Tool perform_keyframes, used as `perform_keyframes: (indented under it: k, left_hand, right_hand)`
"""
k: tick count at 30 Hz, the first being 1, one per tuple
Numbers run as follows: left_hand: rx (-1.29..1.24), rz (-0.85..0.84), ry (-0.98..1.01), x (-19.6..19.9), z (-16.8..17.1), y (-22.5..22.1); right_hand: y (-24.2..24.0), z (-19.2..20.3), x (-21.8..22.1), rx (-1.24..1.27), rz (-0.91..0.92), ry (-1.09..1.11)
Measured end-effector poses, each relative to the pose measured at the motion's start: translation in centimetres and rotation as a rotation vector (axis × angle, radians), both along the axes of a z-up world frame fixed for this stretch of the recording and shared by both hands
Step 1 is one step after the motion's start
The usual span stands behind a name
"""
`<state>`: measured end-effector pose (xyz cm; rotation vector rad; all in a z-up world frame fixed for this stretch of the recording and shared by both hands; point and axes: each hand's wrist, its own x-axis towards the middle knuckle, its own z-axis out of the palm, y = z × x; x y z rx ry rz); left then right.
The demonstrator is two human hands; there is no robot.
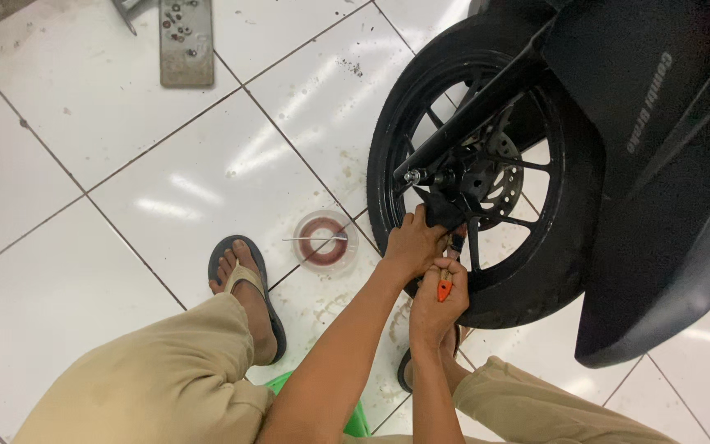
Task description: The person sits on the floor and uses a black cloth and an orange-handled tool to clean the front wheel and brake disc of a scooter. The person wipes the rim and disc, then folds the cloth.
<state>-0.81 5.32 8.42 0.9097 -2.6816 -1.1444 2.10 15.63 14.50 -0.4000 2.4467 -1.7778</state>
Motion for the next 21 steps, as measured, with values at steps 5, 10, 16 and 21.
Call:
perform_keyframes:
  k: [5,10,16,21]
  left_hand:
    - [0.270,0.168,0.175,0.5,1.0,-0.4]
    - [0.485,0.599,0.246,2.3,1.2,-0.5]
    - [0.826,0.722,0.374,4.3,5.6,-2.1]
    - [0.784,0.620,0.423,2.1,5.7,-1.5]
  right_hand:
    - [-0.3,1.7,0.7,0.011,-0.011,0.017]
    - [-0.5,2.2,1.5,0.027,0.003,0.021]
    - [-2.6,6.7,2.3,0.020,0.053,0.067]
    - [-3.9,6.1,-2.0,-0.054,0.014,0.243]
